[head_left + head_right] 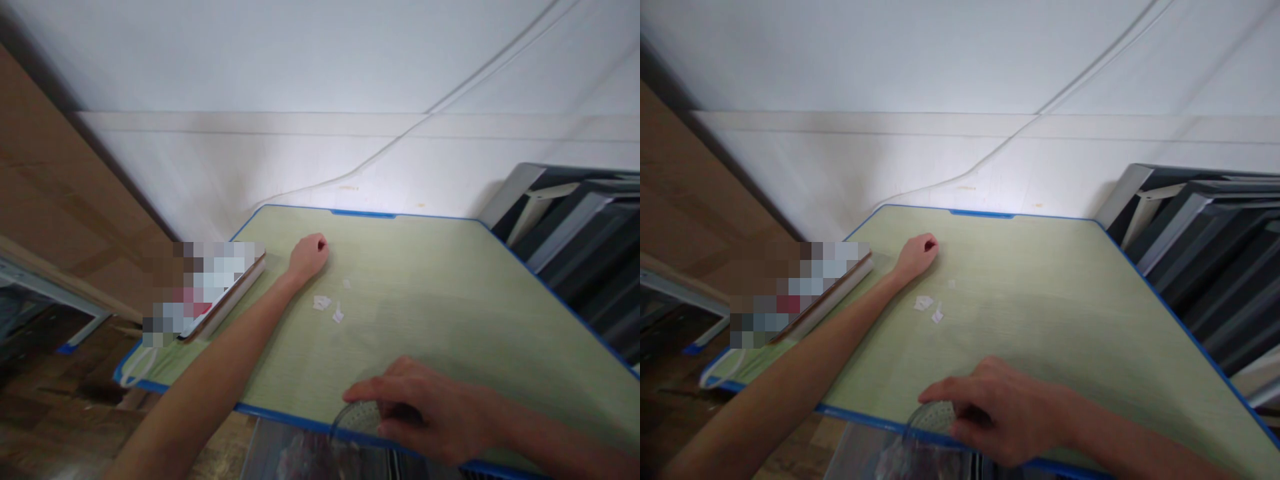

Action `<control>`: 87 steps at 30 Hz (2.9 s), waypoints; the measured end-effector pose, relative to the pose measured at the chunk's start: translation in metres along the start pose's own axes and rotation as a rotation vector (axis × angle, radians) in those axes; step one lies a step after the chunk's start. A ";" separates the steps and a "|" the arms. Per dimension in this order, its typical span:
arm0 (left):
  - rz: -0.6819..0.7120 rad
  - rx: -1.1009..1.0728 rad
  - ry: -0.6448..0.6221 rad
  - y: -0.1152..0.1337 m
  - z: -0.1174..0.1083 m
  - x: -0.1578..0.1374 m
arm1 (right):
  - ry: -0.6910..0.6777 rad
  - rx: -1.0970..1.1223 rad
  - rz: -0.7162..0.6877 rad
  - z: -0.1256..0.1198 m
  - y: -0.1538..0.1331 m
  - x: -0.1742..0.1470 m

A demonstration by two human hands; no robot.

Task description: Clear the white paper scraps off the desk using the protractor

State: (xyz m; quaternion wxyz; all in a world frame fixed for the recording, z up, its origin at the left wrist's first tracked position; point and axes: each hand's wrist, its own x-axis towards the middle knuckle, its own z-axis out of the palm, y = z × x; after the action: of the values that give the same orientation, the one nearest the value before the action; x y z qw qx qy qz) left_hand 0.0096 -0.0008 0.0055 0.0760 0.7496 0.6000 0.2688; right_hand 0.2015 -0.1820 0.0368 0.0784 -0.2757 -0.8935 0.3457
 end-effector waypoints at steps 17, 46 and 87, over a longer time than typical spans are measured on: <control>0.000 -0.004 0.004 -0.001 0.000 0.000 | -0.055 0.100 -0.020 -0.003 0.010 0.004; -0.009 -0.005 -0.006 -0.001 0.001 0.001 | 0.598 -0.273 0.001 -0.049 0.092 0.061; -0.004 -0.002 -0.002 -0.001 0.000 0.001 | 0.219 -0.268 -0.020 0.002 0.019 0.001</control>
State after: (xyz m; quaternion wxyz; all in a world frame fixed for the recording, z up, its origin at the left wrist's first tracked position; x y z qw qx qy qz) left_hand 0.0092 0.0002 0.0056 0.0779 0.7486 0.6013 0.2682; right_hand 0.2085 -0.1711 0.0230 0.1413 -0.3109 -0.9203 0.1907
